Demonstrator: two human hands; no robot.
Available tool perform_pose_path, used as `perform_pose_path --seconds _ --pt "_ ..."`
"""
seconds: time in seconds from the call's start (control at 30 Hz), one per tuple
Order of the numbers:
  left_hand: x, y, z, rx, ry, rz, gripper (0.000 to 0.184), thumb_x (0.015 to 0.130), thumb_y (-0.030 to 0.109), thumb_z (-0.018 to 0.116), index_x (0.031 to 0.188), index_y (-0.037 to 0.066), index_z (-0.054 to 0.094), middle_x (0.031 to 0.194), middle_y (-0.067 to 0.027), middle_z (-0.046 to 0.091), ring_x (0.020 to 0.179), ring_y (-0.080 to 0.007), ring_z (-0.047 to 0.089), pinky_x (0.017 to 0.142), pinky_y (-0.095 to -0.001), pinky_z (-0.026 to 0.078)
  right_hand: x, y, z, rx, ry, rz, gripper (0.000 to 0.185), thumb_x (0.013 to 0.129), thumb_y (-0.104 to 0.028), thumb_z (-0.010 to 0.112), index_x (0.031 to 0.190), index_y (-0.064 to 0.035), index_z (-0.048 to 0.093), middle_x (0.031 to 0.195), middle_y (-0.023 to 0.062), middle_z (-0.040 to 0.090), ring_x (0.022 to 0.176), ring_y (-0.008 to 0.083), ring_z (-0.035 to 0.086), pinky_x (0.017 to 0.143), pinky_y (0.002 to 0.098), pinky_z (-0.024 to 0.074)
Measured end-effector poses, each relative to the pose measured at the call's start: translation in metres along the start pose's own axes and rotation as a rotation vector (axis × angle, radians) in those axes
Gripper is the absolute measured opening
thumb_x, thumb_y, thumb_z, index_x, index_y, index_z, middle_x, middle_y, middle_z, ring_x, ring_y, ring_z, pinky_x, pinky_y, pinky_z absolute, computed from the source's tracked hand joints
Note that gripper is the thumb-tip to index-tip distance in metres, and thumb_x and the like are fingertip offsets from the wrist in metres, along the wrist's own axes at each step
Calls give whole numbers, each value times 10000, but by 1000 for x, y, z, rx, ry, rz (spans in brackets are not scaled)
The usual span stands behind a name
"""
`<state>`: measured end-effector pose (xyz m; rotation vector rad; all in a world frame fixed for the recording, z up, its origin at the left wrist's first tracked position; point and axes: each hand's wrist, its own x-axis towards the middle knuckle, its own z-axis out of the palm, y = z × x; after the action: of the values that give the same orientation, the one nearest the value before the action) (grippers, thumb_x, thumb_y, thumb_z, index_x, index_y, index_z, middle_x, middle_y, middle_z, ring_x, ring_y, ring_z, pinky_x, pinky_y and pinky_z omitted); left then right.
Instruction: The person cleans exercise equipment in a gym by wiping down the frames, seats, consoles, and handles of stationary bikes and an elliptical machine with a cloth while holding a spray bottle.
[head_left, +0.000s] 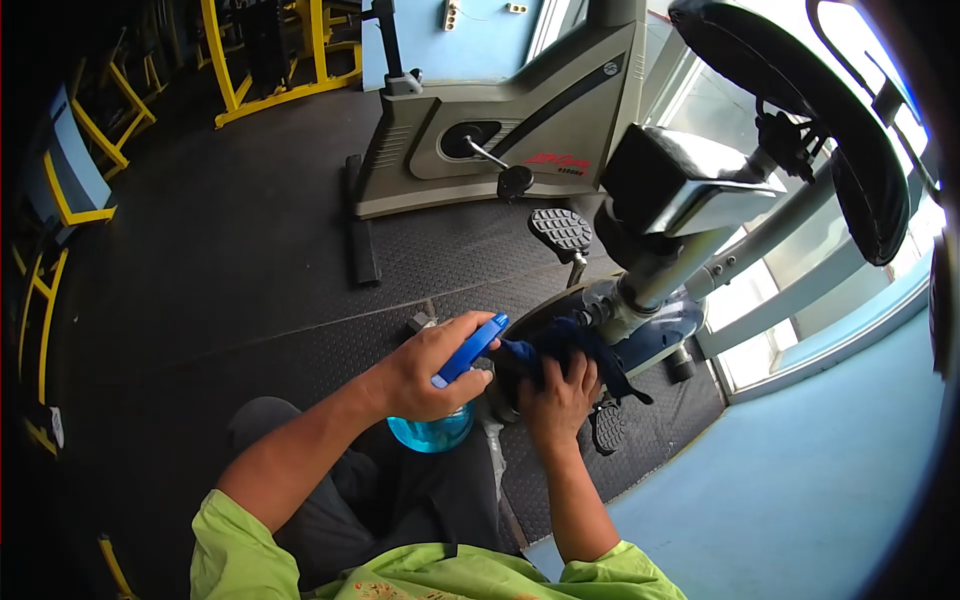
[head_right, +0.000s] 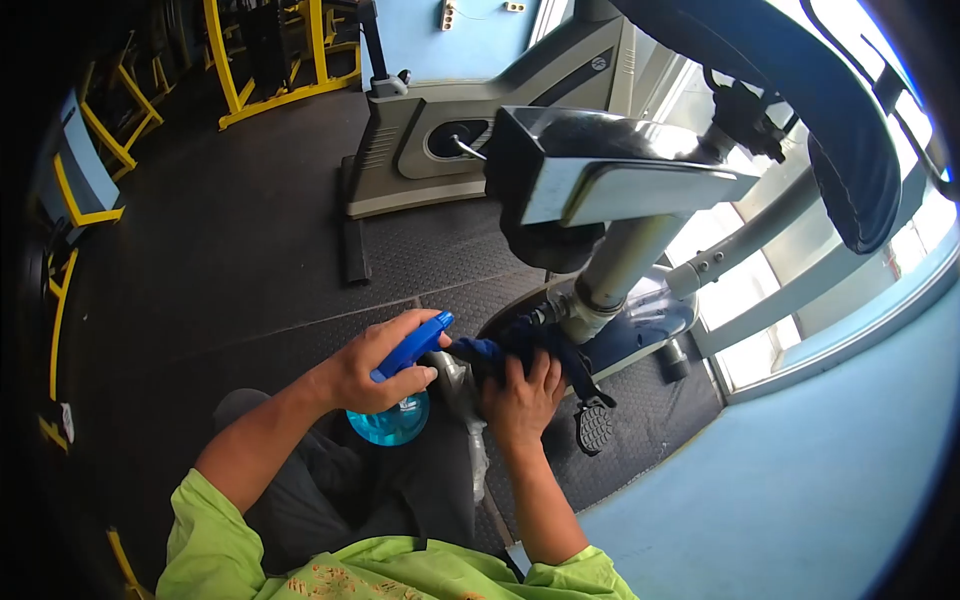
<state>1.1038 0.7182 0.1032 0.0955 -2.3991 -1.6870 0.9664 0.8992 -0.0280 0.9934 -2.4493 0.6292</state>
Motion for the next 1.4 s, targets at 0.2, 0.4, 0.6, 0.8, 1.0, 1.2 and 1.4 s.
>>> perform_pose_path --seconds 0.2,0.4,0.6,0.8,1.0,1.2,1.4 --pt "-2 -42 -20 -13 140 -63 512 816 148 621 1280 -23 488 1132 -154 621 995 -216 635 892 -352 502 3 -14 -33 -276 -353 -273 662 633 -438 780 1221 -178 625 1299 186 440 1225 384 391 1025 498 312" --pt "14 -50 -34 105 91 -9 520 810 195 591 1273 -17 487 1152 -234 602 1077 -384 596 965 -442 459 63 -38 -15 -334 -394 24 687 665 -508 739 1204 -99 623 1307 237 439 1251 422 385 1079 513 280" --pt "12 -63 -53 -97 191 9 438 771 192 569 1143 -30 501 1001 -225 613 936 -404 619 890 -474 494 46 -36 32 -198 -539 -421 537 770 -453 690 1176 -103 663 1434 258 407 1386 448 296 1133 562 218" --pt "-20 -61 -65 103 105 -114 511 801 179 574 1269 -13 501 1054 -210 625 944 -320 655 867 -427 517 30 -22 -44 -415 -310 -257 356 803 -336 691 1091 -128 709 1240 174 571 1212 389 480 1049 492 338" --pt "-14 -77 -48 -1 14 -111 533 767 173 613 1256 -15 516 1014 -188 638 926 -309 655 861 -408 513 63 -32 21 -343 -365 -446 186 771 -218 712 911 -97 697 1141 149 622 1110 361 537 925 470 413" --pt "-7 -80 -39 87 -207 -34 609 732 236 667 1303 58 553 1492 -269 313 1284 -490 441 1095 -503 353 54 -59 -33 418 -167 -286 221 659 35 709 848 -57 641 1078 160 644 981 335 608 891 402 449" --pt "-3 -66 -35 -475 -273 109 542 723 194 721 1217 0 615 1396 -289 459 1314 -386 459 1098 -454 345 32 -80 -57 1067 -186 110 215 801 113 634 940 -35 565 1123 132 608 1056 189 579 940 317 452"
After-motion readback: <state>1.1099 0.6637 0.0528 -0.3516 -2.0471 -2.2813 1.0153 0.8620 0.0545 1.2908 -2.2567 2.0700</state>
